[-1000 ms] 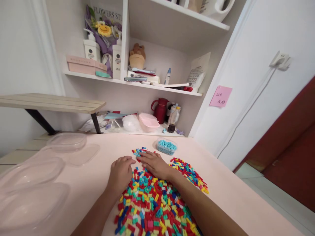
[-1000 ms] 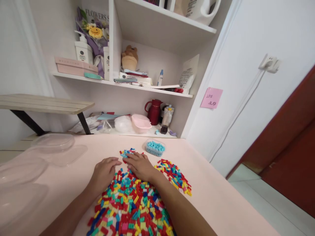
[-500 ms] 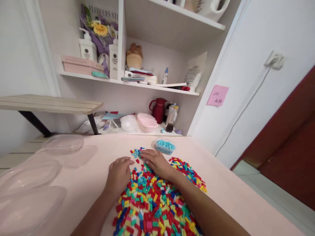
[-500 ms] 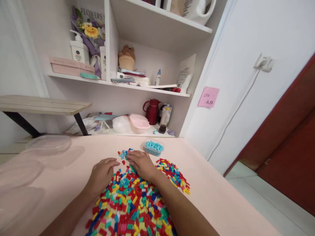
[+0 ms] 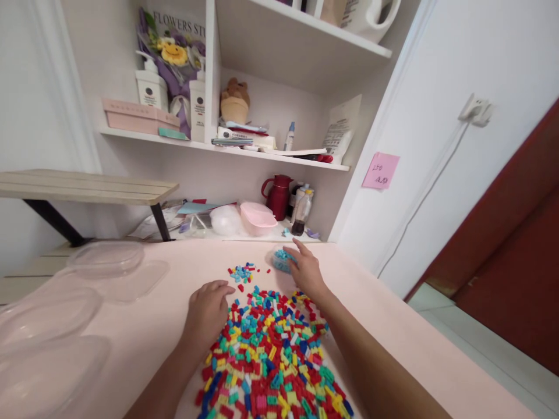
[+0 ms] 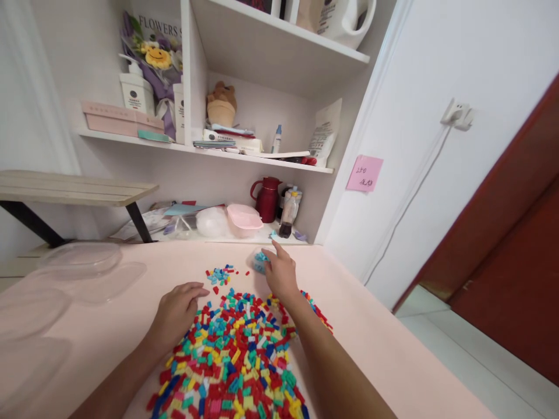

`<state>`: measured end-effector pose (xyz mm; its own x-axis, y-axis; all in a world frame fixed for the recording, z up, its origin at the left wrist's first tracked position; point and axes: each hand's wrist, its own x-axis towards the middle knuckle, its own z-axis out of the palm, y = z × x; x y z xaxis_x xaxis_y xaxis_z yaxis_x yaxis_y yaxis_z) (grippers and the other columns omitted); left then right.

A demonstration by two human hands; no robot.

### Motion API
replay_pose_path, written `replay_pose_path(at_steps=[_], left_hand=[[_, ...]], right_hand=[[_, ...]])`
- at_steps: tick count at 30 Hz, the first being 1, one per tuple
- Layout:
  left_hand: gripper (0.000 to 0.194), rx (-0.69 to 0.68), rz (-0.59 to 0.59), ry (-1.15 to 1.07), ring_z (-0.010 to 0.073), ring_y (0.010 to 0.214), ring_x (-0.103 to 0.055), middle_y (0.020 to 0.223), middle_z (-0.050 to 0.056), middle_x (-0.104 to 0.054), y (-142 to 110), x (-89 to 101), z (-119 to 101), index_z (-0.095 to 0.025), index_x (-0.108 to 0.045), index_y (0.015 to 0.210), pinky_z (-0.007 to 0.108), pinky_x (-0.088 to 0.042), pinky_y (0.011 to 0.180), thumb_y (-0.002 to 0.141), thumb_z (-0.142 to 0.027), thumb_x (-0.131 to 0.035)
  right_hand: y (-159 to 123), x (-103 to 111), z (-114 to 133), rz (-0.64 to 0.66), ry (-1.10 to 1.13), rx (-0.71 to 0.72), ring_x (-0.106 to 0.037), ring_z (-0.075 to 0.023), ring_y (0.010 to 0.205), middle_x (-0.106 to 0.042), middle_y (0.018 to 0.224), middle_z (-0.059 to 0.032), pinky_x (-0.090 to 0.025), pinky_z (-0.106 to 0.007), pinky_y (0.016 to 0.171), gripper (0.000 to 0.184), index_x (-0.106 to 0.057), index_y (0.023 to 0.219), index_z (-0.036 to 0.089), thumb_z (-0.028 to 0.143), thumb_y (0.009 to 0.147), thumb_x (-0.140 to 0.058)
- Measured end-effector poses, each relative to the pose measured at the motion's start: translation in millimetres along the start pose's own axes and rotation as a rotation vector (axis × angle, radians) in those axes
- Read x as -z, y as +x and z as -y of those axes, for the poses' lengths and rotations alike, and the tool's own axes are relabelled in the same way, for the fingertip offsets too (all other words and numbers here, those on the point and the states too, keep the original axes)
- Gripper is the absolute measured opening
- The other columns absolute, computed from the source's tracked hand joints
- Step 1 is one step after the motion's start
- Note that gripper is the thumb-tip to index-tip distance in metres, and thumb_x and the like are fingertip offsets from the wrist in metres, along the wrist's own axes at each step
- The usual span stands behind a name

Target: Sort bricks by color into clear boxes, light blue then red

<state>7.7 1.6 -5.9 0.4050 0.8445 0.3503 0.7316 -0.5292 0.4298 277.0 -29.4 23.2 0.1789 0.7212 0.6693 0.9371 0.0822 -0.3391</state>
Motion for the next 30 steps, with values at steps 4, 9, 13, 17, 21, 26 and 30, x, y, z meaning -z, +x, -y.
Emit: replay_pose_path(at_steps=[4, 9, 13, 17, 21, 26, 30], left_hand=[[0.041, 0.002, 0.002, -0.001, 0.0193, 0.118, -0.059, 0.122, 0.002, -0.07, 0.0, 0.4, 0.2, -0.026, -0.075, 0.101, 0.039, -0.04, 0.105, 0.085, -0.007, -0.042], [0.041, 0.003, 0.014, -0.001, 0.0193, 0.119, -0.059, 0.122, 0.003, -0.069, -0.1, 1.7, -1.4, -0.025, -0.074, 0.102, 0.038, -0.04, 0.105, 0.084, -0.006, -0.042], [0.042, 0.002, 0.007, 0.001, 0.0194, 0.118, -0.059, 0.122, 0.003, -0.069, -1.1, 3.2, -3.8, -0.026, -0.074, 0.103, 0.039, -0.04, 0.105, 0.084, -0.006, -0.043], [0.044, 0.003, 0.009, 0.0, 0.0199, 0.118, -0.059, 0.123, 0.003, -0.069, -1.6, 4.0, -4.8, -0.026, -0.074, 0.105, 0.04, -0.04, 0.105, 0.084, -0.005, -0.042], [0.042, 0.002, 0.004, -0.002, 0.0199, 0.118, -0.059, 0.122, 0.003, -0.07, -0.8, 3.2, -3.3, -0.025, -0.074, 0.102, 0.039, -0.04, 0.105, 0.084, -0.005, -0.042], [0.042, 0.002, 0.0, -0.006, 0.02, 0.119, -0.059, 0.122, 0.003, -0.07, 0.0, 1.4, -1.4, -0.025, -0.075, 0.102, 0.039, -0.04, 0.105, 0.084, -0.006, -0.042], [0.042, 0.006, 0.005, -0.002, 0.0193, 0.119, -0.059, 0.122, 0.003, -0.07, -0.4, 1.8, -2.2, -0.026, -0.074, 0.102, 0.039, -0.04, 0.105, 0.084, -0.006, -0.042]], right_hand=[[-5.7, -6.7, 5.0, 0.008, 0.075, 0.03, -0.056, -0.028, 0.12, -0.052, 0.139, -0.0101, -0.045, -0.047, 0.101, 0.033, -0.071, 0.11, 0.023, 0.014, 0.088, -0.048], [-15.5, -14.2, 33.2, 0.328, 0.292, 0.244, -0.062, -0.0196, 0.109, -0.066, 0.119, -0.0072, -0.048, -0.035, 0.097, 0.033, -0.065, 0.12, 0.024, 0.02, 0.095, -0.044], [-27.2, -23.1, 45.6, 0.517, 0.202, 0.343, -0.047, -0.0246, 0.131, -0.049, 0.146, -0.0077, -0.038, -0.043, 0.108, 0.047, -0.047, 0.142, 0.027, 0.036, 0.097, -0.049], [-29.9, -27.7, 47.1, 0.564, 0.156, 0.342, -0.043, -0.0269, 0.135, -0.049, 0.146, -0.0077, -0.034, -0.048, 0.11, 0.047, -0.047, 0.142, 0.028, 0.043, 0.098, -0.046], [-25.6, -27.0, 46.0, 0.494, 0.29, 0.302, -0.055, -0.0239, 0.123, -0.062, 0.132, -0.008, -0.04, -0.042, 0.106, 0.035, -0.063, 0.127, 0.024, 0.038, 0.097, -0.049], [-22.6, -24.8, 42.3, 0.364, 0.424, 0.118, -0.064, -0.0206, 0.105, -0.07, 0.113, -0.0071, -0.048, -0.036, 0.094, 0.029, -0.067, 0.117, 0.022, 0.025, 0.096, -0.047], [-23.6, -26.5, 41.9, 0.349, 0.365, 0.079, -0.064, -0.022, 0.103, -0.071, 0.109, -0.0085, -0.048, -0.037, 0.093, 0.028, -0.068, 0.114, 0.02, 0.021, 0.092, -0.052]])
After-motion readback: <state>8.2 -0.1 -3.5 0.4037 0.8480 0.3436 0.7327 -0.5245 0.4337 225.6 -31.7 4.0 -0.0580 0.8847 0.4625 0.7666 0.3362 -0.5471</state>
